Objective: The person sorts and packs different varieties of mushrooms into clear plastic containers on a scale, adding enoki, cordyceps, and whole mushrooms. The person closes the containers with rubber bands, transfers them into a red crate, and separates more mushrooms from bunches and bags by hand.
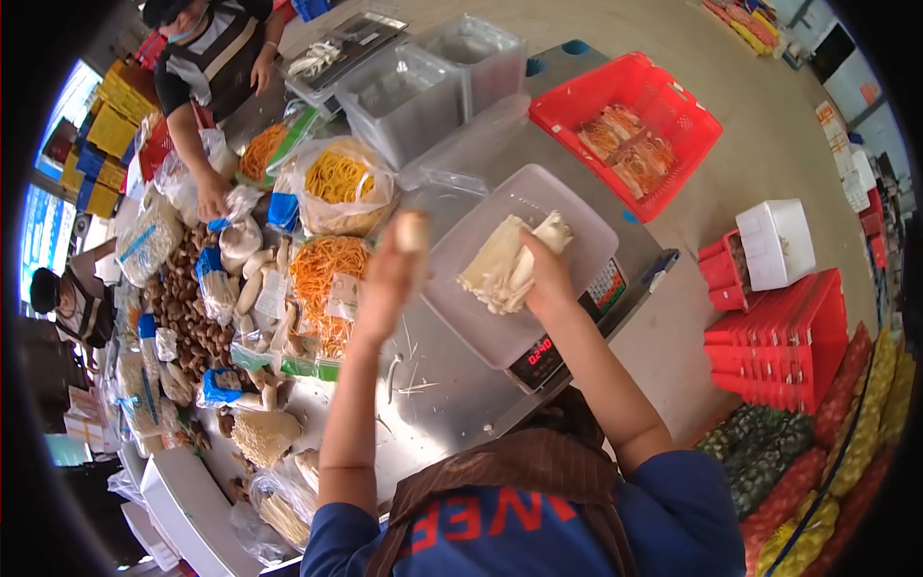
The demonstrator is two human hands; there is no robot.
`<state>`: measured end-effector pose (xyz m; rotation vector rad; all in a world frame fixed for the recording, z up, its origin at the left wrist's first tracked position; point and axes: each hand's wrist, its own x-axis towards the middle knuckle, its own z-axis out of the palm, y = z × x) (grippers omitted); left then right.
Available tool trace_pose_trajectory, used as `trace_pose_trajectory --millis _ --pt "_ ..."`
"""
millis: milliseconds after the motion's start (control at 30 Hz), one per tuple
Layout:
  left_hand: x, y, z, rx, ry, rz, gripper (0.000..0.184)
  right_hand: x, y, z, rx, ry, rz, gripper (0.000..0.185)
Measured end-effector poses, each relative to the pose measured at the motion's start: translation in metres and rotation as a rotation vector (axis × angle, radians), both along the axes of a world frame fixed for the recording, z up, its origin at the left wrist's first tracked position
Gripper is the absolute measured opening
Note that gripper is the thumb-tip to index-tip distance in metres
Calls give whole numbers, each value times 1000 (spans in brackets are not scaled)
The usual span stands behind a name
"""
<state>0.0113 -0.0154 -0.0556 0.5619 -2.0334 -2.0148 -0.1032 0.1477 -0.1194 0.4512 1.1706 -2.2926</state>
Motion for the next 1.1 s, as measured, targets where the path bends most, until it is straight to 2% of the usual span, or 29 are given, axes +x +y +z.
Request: trace_pose_trajectory --millis 33,133,167,200,267,300,333,400,433,500,533,600,667,733,767,867,933,967,1033,1067,1100 --pt "-18 17 -23 -205 25 -7 46 1 2 3 -69 -45 85 38" --pt "-52 66 -35 -692 -13 -89 53 5 14 23 -138 -176 166 40" --pt "-58 67 -52 -1034 177 -99 54 5 23 17 -161 -167 240 40" --pt "-60 70 -53 -1046 171 -100 54 9 32 16 -174 -170 243 40" --pt "-60 78 -54 -1126 81 -75 52 25 49 14 262 397 242 41" --pt "-59 78 -51 -1117 85 -67 50 31 53 18 767 978 152 41" --pt "-59 79 -50 -1121 65 -66 50 23 58 21 755 968 165 41" --pt "-59 85 -47 -1059 57 -11 50 -7 75 29 1298 1622 571 42" --pt "-58 92 -43 -1062 42 -7 50 -16 75 15 1297 1650 684 46" --pt "-57 111 -37 -784 -162 39 52 -24 82 5 1237 1667 778 47" --pt "-57 115 -41 -785 -174 50 52 -28 84 5 1189 1683 865 48" --pt "-56 118 -51 -1327 -128 87 54 -37 88 8 1176 1742 910 51" --pt "-56 119 -52 -1271 -194 94 54 -50 90 8 1075 1783 1069 53" --pt "-52 125 -54 -1259 -184 6 53 -58 92 8 1033 1786 1117 52" --pt "-51 128 -63 -1259 -178 44 51 -62 88 9 988 1796 1150 52" --pt "-52 126 -69 -1393 -189 92 55 -66 82 10 889 1781 1123 48" --pt "-47 128 -61 -1352 -297 43 58 -62 80 16 835 1635 1020 29" --pt "-45 128 -65 -1308 -294 116 57 -58 82 9 859 1418 943 25" --pt "-26 127 -56 -1210 -68 308 55 -39 73 25 833 1607 525 19" --pt "-13 127 -55 -1177 45 381 55 -36 71 26 765 1702 425 17" --pt "3 127 -58 -1177 9 461 55 -35 71 23 692 1702 392 15"
